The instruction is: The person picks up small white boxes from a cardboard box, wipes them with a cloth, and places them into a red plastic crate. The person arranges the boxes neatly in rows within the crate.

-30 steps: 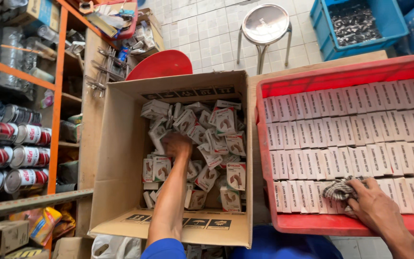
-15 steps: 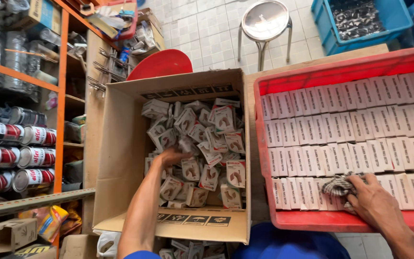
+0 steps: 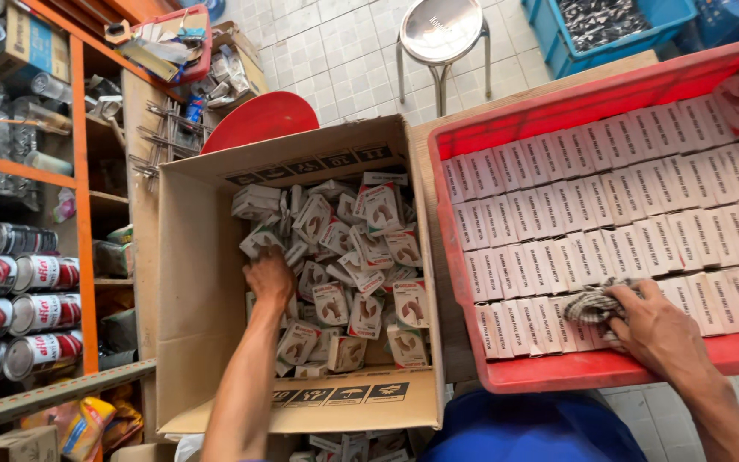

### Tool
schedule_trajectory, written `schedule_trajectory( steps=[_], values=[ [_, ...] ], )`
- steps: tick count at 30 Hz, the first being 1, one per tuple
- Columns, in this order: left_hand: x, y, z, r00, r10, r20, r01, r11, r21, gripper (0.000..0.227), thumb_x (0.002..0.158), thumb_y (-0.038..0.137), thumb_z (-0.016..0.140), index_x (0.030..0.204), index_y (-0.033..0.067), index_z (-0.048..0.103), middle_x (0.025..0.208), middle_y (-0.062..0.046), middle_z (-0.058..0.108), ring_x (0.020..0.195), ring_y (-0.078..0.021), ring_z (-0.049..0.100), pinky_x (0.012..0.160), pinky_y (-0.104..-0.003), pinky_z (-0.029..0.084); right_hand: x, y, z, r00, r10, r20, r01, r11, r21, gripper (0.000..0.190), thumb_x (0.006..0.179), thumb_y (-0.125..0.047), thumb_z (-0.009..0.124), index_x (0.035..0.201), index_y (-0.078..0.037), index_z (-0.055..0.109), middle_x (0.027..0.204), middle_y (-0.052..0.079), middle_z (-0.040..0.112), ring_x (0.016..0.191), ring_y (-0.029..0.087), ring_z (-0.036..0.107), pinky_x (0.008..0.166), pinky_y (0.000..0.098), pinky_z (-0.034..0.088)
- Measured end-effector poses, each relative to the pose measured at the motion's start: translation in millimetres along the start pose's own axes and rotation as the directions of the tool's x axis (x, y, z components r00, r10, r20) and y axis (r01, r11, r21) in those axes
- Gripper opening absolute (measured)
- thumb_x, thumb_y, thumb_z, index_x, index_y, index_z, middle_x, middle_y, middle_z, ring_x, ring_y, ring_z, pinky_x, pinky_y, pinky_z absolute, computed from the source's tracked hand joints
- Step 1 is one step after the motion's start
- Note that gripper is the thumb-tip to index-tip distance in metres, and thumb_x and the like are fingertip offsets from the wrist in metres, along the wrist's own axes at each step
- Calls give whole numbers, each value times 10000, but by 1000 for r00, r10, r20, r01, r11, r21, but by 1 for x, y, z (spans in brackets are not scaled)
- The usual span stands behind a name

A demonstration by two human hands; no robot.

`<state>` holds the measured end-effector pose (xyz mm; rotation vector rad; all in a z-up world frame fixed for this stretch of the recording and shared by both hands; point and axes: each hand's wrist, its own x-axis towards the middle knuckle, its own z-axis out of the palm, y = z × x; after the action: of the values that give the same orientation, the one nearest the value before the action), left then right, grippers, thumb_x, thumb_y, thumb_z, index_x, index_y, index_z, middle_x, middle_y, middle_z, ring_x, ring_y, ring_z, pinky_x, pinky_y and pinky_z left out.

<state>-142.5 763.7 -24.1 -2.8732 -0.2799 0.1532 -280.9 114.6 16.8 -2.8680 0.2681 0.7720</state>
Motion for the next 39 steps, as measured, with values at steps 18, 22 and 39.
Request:
schedule_trajectory(
  steps=[18, 22, 39],
  values=[
    [-213, 335, -185, 870, 492, 0, 490, -867, -93, 699, 1108, 551, 370, 1661, 124, 355, 1682, -129, 430, 1546, -281, 379, 1325, -392, 234, -27, -124, -130, 340, -269, -901, 860, 477, 182, 402, 1013, -303, 776, 1393, -201, 693, 1252, 154, 627, 1002, 300, 736, 882, 402, 630],
    [-232, 369, -244, 870, 491, -44, 414, -777, -475, 690, 1103, 335, 516, 1705, 117, 258, 1623, -182, 506, 1411, -290, 561, 1176, -424, 457, -15, -76, -156, 820, 160, -549, 515, 212, 831, 427, 686, -262, 992, 952, -114, 692, 787, -29, 706, 709, 70, 583, 583, 267, 490],
    [-229, 476, -255, 961, 274, 45, 217, -638, -739, 807, 960, 567, 612, 1591, 88, 460, 1390, -110, 671, 1150, -176, 657, 924, -337, 581, -23, 10, -113, 585, -227, -779, 802, 307, 513, 410, 1040, -307, 642, 1411, -134, 612, 1606, 253, 477, 956, 270, 746, 649, 346, 577]
  ],
)
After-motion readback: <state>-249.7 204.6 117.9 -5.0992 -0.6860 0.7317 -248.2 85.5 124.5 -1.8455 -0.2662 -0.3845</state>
